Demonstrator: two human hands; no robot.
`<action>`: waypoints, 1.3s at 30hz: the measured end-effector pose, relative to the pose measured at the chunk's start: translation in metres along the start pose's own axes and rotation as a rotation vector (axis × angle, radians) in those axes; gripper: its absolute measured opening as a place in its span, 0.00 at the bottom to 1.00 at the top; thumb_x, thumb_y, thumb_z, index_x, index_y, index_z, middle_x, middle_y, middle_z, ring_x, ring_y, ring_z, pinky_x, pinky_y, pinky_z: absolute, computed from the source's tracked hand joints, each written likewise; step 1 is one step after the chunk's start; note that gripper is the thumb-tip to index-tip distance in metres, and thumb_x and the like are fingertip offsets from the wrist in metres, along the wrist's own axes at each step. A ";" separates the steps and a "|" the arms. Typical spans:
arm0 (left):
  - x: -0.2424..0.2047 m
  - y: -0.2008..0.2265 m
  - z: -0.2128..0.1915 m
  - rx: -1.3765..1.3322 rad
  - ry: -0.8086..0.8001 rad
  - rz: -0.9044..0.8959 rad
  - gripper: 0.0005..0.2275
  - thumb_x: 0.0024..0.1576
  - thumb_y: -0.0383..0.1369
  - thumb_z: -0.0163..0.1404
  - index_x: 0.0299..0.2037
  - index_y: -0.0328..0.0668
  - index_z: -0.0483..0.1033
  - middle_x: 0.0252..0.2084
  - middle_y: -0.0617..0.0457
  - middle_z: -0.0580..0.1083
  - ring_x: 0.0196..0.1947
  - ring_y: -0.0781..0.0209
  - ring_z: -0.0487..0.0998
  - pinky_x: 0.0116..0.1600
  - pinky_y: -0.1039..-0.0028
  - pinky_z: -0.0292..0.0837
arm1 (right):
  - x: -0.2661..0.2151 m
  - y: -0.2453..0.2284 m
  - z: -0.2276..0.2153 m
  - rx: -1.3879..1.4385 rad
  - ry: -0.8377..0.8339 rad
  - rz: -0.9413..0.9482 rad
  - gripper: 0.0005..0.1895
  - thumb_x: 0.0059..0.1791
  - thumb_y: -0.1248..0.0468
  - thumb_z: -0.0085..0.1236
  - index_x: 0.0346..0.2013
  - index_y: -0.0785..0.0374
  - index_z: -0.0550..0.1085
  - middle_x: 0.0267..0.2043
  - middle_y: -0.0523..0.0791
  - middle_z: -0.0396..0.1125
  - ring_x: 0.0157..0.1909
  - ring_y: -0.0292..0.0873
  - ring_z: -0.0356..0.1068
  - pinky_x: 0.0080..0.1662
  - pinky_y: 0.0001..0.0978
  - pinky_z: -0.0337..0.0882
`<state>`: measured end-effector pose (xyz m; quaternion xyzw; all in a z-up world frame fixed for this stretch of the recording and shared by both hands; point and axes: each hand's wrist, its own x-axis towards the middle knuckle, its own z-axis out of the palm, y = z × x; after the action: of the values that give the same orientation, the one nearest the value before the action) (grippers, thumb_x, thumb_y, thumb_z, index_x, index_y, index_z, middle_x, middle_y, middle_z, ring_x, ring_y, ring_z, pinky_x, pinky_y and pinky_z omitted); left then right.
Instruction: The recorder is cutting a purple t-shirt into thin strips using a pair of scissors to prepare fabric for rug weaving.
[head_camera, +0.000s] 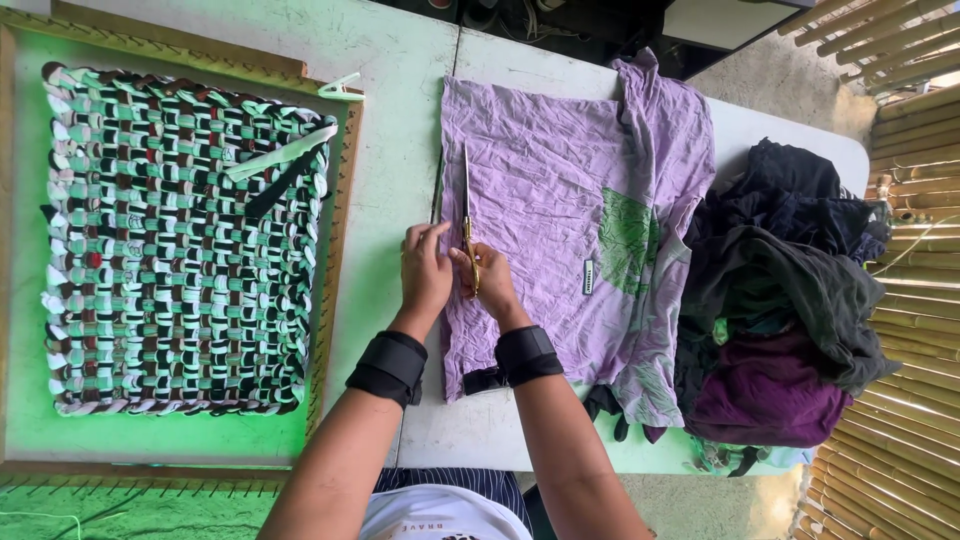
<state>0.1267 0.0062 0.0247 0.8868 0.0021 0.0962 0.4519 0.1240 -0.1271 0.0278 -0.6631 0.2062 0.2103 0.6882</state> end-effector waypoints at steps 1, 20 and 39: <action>0.009 0.001 0.001 0.001 0.002 0.001 0.21 0.49 0.20 0.51 0.54 0.44 0.76 0.50 0.44 0.72 0.50 0.43 0.75 0.54 0.60 0.71 | 0.000 -0.004 0.000 0.000 -0.002 -0.002 0.18 0.51 0.53 0.62 0.35 0.67 0.73 0.18 0.40 0.62 0.16 0.33 0.60 0.21 0.26 0.60; 0.024 -0.014 0.018 -0.136 -0.247 -0.149 0.25 0.50 0.15 0.42 0.59 0.43 0.73 0.54 0.44 0.72 0.53 0.43 0.75 0.55 0.62 0.72 | 0.033 -0.037 -0.004 -0.083 0.011 -0.005 0.21 0.49 0.48 0.64 0.34 0.65 0.74 0.18 0.40 0.63 0.17 0.33 0.62 0.21 0.27 0.63; 0.029 -0.015 0.016 -0.175 -0.247 -0.148 0.21 0.53 0.16 0.44 0.57 0.40 0.75 0.50 0.45 0.73 0.51 0.45 0.77 0.55 0.62 0.73 | 0.062 -0.069 -0.004 -0.003 -0.059 -0.033 0.19 0.51 0.50 0.60 0.36 0.66 0.75 0.22 0.40 0.68 0.18 0.32 0.63 0.21 0.25 0.62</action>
<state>0.1596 0.0046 0.0085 0.8466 0.0032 -0.0474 0.5300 0.2139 -0.1324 0.0495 -0.6609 0.1744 0.2185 0.6965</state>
